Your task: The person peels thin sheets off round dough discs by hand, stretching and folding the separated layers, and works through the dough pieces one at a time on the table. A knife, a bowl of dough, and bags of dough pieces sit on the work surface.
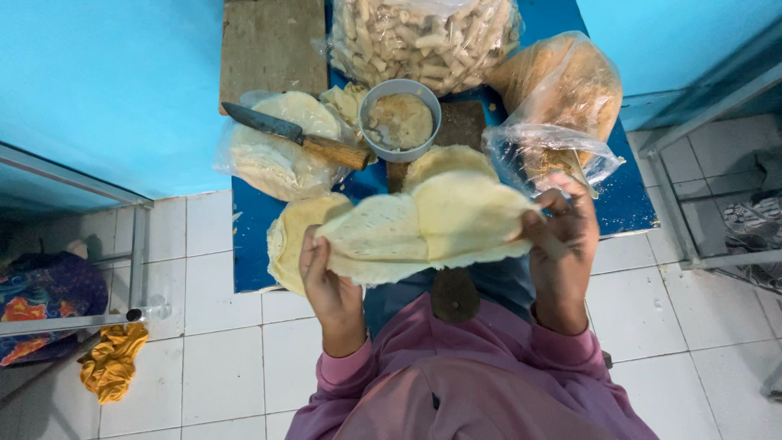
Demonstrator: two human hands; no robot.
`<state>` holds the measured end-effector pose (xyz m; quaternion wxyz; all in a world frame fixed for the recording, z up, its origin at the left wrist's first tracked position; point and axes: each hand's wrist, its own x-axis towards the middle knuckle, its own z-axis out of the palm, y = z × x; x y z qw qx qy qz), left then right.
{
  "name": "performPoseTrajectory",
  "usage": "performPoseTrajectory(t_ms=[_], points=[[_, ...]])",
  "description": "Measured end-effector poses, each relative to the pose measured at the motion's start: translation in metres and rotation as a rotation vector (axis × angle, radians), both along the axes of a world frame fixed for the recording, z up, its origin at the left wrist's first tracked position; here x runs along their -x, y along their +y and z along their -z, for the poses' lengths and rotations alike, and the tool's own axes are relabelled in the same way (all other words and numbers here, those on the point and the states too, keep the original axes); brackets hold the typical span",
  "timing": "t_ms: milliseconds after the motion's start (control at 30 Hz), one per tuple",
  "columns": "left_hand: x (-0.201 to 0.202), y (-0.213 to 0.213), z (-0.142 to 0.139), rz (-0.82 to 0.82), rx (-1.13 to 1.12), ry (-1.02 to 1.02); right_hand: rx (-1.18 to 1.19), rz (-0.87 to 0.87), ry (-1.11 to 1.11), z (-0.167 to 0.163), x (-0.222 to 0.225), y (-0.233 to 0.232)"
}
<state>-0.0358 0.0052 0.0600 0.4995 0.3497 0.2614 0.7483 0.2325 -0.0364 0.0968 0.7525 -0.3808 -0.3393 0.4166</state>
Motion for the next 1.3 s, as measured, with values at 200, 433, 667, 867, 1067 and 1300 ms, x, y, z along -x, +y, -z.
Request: performPoseTrajectory(t_ms=[200,433,667,867,1067,1300], points=[[0.029,-0.01,-0.013,-0.396,-0.071,0.561,-0.06,0.112,-0.03,-0.017,-0.016,-0.008],[0.026,0.007,0.014,0.161,-0.011,0.198,0.055,-0.077,-0.154,-0.027,-0.007,-0.002],[-0.024,0.013,-0.012,0.748,-0.149,0.52,-0.01,-0.368,-0.368,-0.025,0.002,-0.003],[-0.018,0.003,-0.031,0.437,-0.201,0.805,-0.01,-0.295,-0.435,-0.029,0.004,-0.011],[0.001,-0.007,-0.058,0.128,-0.368,0.871,-0.189,-0.097,-0.669,-0.027,0.009,-0.018],[-0.018,0.035,-0.052,0.021,-0.223,1.007,0.037,-0.085,-0.642,-0.021,-0.019,0.023]])
